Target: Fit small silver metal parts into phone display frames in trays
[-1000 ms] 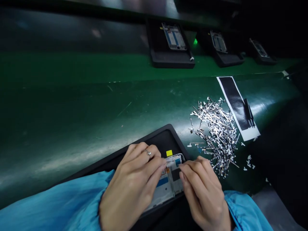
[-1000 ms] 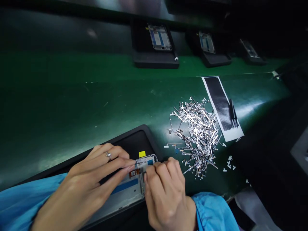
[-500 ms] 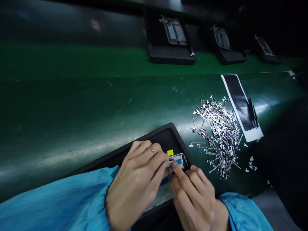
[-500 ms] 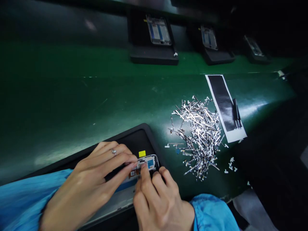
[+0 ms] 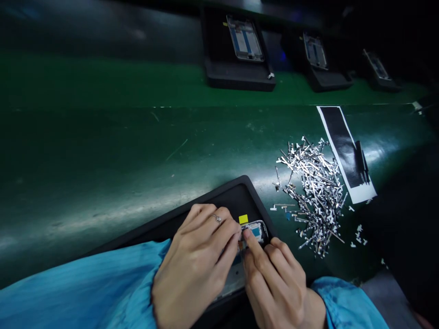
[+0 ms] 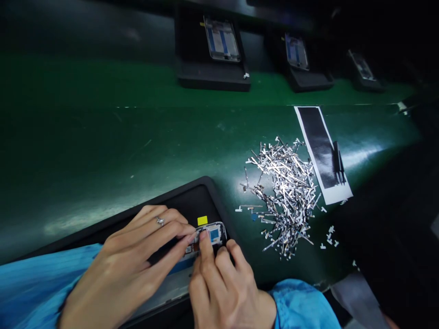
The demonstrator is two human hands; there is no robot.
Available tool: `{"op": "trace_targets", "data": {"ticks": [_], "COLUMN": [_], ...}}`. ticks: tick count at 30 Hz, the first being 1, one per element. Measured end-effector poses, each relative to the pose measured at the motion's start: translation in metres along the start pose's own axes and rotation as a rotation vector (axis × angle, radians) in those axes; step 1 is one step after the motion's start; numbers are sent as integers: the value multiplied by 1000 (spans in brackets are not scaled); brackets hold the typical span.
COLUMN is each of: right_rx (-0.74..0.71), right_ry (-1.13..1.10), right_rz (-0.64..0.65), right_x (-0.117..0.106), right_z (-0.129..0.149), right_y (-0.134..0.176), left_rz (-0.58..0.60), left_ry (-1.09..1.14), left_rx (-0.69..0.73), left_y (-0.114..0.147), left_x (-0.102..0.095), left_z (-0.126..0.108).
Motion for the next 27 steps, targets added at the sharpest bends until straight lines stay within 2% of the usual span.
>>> {"op": "trace_targets", "data": {"ticks": [7,13,17,23,27], "right_rx": [60,-4,-11,-13,-96], "right_ry": [-81,-36,-12,21,83], "right_rz": [-56,-21,-9,22,61], "right_x": [0,-4,-3,-2,-7], "right_z": [-3,2,3,4,11], "right_y": [3,-4,-3,-2,-12], "left_rz": [-7,17,37,39,36], "left_ry": [-28,-11,-27,-3,3], "left_rx": [6,-28,-2,-44,-54], "left_y": [-3,-2,-3,-2,-2], "left_x": [-1,0,3,2,2], "left_z": [0,4,-2,6,7]}}
Point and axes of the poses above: each hand's wrist, its own y-axis away from the middle knuckle, its own x-axis out of the palm, z = x × y, the point moved 10 cm from there along -y, towards the middle knuckle, and after that the axes turned 6 degrees about -y, right-handed, at the moved point
